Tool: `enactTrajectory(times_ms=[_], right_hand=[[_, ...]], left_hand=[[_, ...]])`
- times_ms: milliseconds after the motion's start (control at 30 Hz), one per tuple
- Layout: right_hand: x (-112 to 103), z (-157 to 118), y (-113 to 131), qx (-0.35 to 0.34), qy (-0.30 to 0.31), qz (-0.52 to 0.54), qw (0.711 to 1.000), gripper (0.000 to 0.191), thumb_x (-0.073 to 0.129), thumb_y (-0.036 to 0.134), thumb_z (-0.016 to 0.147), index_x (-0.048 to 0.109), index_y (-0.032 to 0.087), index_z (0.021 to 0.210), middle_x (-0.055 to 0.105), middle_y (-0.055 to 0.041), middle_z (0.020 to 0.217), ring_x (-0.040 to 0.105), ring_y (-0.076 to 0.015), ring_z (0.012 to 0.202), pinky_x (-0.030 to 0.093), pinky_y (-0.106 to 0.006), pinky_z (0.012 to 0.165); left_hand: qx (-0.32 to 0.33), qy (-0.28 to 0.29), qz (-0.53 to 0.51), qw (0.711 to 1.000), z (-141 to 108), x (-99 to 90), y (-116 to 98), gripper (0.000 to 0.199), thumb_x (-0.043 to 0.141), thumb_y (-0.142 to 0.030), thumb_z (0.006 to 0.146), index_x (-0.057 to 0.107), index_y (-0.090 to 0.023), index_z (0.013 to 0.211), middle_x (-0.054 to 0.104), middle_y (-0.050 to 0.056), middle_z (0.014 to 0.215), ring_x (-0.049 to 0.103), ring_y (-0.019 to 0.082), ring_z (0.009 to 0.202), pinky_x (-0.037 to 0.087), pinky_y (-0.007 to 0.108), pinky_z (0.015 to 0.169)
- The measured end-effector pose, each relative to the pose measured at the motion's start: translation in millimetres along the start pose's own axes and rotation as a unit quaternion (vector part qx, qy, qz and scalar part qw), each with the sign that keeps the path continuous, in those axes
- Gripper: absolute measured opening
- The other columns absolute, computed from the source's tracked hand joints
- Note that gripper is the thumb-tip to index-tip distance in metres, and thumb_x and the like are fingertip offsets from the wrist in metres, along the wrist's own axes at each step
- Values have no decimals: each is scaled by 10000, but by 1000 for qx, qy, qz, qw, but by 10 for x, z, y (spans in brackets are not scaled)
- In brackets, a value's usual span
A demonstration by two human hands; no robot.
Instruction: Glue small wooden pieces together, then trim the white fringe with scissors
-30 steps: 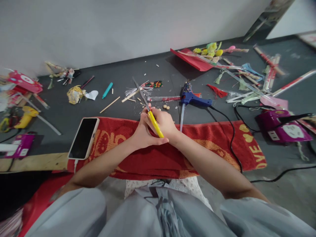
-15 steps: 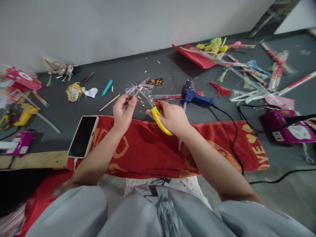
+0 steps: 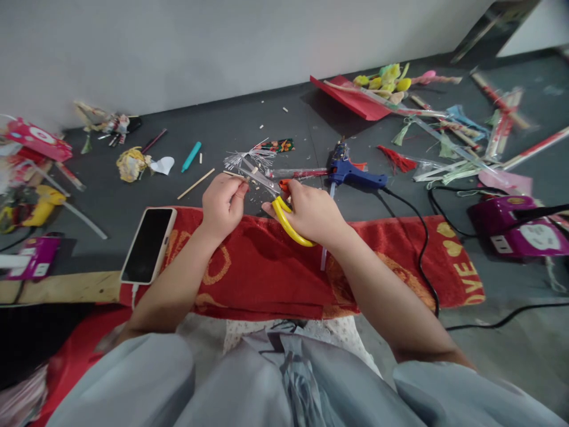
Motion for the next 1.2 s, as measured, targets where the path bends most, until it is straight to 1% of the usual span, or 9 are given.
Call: enactTrajectory(times_ms=[133, 233, 333, 467, 600, 733, 1000, 1100, 1200], right_hand=[[-4, -14, 8, -29, 0, 16, 999, 700, 346, 759, 852, 549, 128, 1076, 703, -141, 987, 668, -279, 853, 345, -319, 642], [-6, -21, 17, -47, -4, 30, 998, 693, 379, 744, 851, 538, 121, 1108, 695, -147, 1006, 657, -271, 880, 346, -315, 654], [-7, -18, 17, -47, -5, 35, 998, 656, 397, 719, 862, 548, 124, 1093, 697, -136, 963, 641, -245, 820, 325, -308, 638], [-17, -8, 14, -43, -13, 40, 998, 610, 399, 695, 872, 577, 139, 1051, 693, -103, 881, 606, -210, 729, 289, -299, 606], [-8, -4, 7, -26, -6, 42, 999, 594, 420, 686, 862, 595, 145, 1032, 690, -89, 836, 598, -208, 712, 262, -294, 582], [3, -5, 0, 2, 3, 15, 1000, 591, 415, 693, 856, 606, 150, 993, 695, -93, 837, 607, -214, 714, 241, -293, 571], [-11, -25, 8, 21, 6, 1, 1000, 610, 389, 708, 856, 626, 153, 947, 696, -103, 815, 630, -229, 711, 270, -298, 575], [-19, -22, 17, 24, 8, -7, 1000, 621, 381, 713, 856, 627, 149, 935, 699, -111, 819, 646, -247, 730, 290, -303, 586], [-12, -14, 23, 27, 11, -10, 1000, 631, 359, 707, 869, 626, 142, 950, 708, -121, 835, 661, -263, 756, 322, -310, 605]], left_hand=[[30, 7, 3, 1000, 7, -16, -53, 320, 399, -297, 977, 591, -182, 749, 701, 53, 806, 632, 146, 788, 487, 269, 718], [54, 0, -9, 999, 15, -32, -90, 311, 410, -262, 973, 587, -176, 733, 710, 44, 798, 629, 130, 749, 489, 248, 694], [60, 0, -18, 998, 24, -47, -94, 319, 404, -262, 977, 577, -177, 722, 701, 37, 773, 612, 123, 715, 482, 244, 677], [65, 13, -21, 998, 26, -61, -71, 332, 383, -276, 983, 561, -183, 718, 671, 37, 752, 601, 127, 724, 473, 253, 681], [58, 28, -14, 998, 19, -54, -36, 337, 372, -302, 984, 544, -190, 716, 623, 32, 714, 578, 134, 708, 458, 262, 662], [48, 40, -5, 998, 12, -37, -16, 334, 353, -314, 987, 536, -194, 734, 611, 34, 723, 573, 140, 722, 451, 268, 661], [22, 61, 5, 998, 22, -42, -10, 363, 340, -347, 986, 489, -206, 687, 534, 21, 648, 510, 144, 655, 410, 278, 615], [2, 63, 6, 998, 16, -30, -5, 371, 342, -359, 988, 517, -201, 702, 568, 27, 672, 535, 141, 670, 418, 275, 626], [-10, 47, 18, 999, 8, -18, -20, 346, 359, -352, 988, 579, -196, 770, 632, 33, 725, 580, 141, 717, 439, 271, 666]])
Point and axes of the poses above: each hand's wrist, its own z-axis towards the middle knuckle, its own x-axis out of the palm, y = z × x, the point moved 4 cm from there along z, towards the middle knuckle
